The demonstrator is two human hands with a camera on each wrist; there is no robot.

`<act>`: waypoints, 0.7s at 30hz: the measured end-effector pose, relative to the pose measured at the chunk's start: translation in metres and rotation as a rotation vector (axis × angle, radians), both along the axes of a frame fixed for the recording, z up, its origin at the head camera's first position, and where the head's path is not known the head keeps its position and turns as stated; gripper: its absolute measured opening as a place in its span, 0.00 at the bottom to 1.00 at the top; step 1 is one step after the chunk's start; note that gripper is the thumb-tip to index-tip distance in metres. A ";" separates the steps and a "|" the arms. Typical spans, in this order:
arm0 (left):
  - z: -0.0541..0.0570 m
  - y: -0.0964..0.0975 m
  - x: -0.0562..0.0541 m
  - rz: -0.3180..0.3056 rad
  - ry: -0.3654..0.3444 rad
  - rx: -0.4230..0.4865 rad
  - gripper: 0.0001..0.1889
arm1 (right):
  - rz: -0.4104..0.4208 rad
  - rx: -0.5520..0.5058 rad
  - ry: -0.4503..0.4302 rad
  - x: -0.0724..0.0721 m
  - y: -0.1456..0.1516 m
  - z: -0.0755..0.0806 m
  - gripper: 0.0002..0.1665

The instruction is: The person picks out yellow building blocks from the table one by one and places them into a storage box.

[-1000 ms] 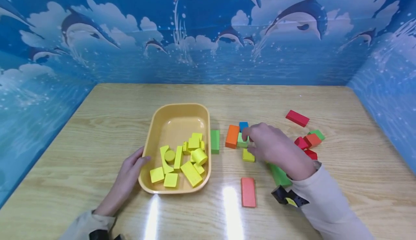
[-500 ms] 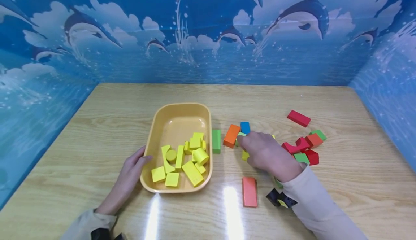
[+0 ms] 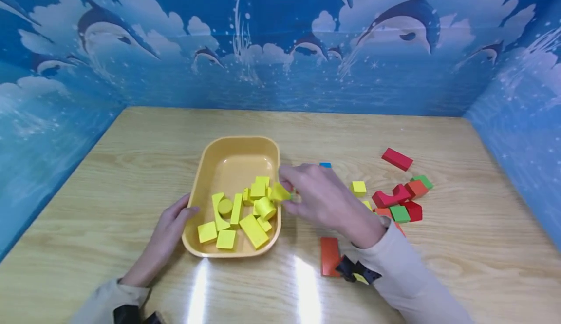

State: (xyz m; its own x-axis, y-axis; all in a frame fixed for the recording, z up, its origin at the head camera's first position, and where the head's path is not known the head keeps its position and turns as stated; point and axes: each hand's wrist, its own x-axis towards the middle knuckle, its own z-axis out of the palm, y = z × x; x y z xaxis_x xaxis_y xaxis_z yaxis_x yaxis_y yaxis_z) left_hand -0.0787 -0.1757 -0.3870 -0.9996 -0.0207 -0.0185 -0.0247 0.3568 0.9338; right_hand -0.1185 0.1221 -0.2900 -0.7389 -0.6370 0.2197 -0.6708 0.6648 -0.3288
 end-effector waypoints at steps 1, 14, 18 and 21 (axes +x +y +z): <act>0.001 -0.001 0.000 -0.001 0.002 0.002 0.26 | 0.012 -0.019 0.006 0.000 -0.010 -0.001 0.22; 0.000 0.002 0.000 -0.023 0.018 0.031 0.26 | 0.101 -0.029 0.011 -0.004 -0.044 -0.015 0.12; 0.002 0.002 0.000 -0.026 0.017 0.043 0.26 | 0.068 -0.058 0.034 -0.005 -0.030 -0.003 0.11; 0.003 0.001 0.000 -0.023 0.013 0.050 0.26 | 0.021 -0.018 -0.022 -0.008 -0.015 0.009 0.13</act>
